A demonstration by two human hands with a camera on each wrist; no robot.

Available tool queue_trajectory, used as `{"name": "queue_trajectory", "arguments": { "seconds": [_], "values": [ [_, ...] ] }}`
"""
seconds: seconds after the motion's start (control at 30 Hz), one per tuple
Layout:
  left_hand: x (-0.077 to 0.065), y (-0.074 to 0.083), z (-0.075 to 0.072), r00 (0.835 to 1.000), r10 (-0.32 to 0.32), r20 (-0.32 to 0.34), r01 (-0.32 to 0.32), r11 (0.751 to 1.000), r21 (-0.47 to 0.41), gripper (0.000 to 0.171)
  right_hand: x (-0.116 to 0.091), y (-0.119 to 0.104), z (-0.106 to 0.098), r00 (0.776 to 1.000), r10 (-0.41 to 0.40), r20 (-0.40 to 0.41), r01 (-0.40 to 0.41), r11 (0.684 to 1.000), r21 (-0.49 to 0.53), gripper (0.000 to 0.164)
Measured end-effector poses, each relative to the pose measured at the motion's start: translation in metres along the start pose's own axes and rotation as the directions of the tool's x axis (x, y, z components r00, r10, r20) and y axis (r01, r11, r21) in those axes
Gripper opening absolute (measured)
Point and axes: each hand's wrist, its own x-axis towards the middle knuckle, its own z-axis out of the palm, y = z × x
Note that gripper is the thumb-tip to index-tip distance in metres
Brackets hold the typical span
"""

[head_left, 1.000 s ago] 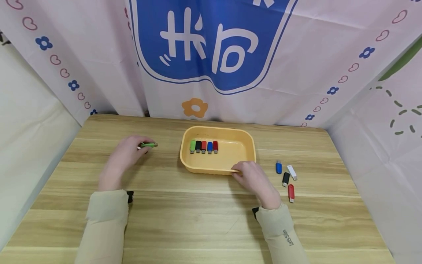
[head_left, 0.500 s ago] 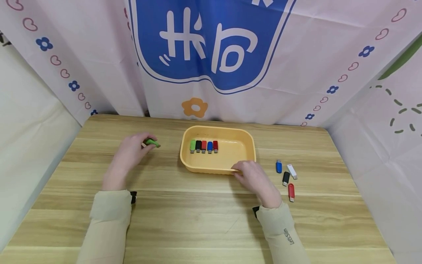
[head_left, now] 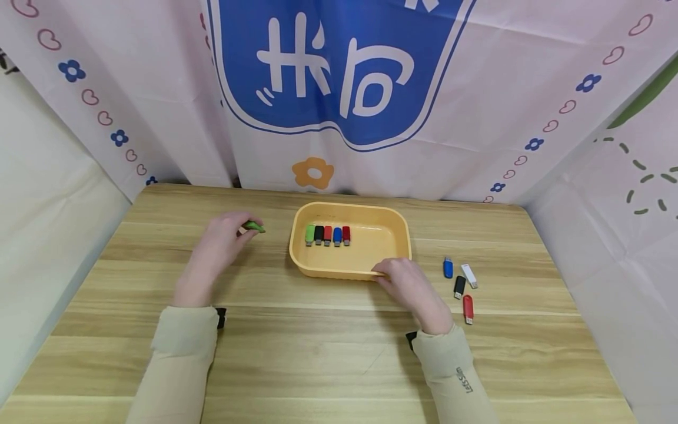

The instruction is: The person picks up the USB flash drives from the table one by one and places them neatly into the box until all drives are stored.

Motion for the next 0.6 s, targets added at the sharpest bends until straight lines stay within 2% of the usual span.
{"name": "queue_trajectory", "arguments": {
  "seconds": [0.13,0.27,0.43,0.6],
  "values": [
    [0.001,0.004,0.002,0.999,0.023,-0.036,-0.023,1.000,-0.005,0.015,0.000,0.000,0.000,1.000,-0.001,-0.002,0.001,1.000,-0.003,0.006],
    [0.002,0.008,0.004,0.994,0.042,-0.098,-0.045,0.999,-0.026,0.014,0.000,0.001,0.000,1.000,0.001,-0.003,-0.001,1.000,-0.002,0.006],
    [0.004,0.012,0.007,0.985,0.023,-0.173,-0.033,0.998,-0.055,0.013,0.000,0.001,0.001,1.000,-0.001,-0.007,0.001,1.000,0.001,0.006],
    [0.008,0.018,0.011,0.976,0.012,-0.216,-0.029,0.997,-0.073,0.015,0.000,0.001,0.001,1.000,0.002,-0.007,-0.002,1.000,-0.003,0.006]
  ]
}}
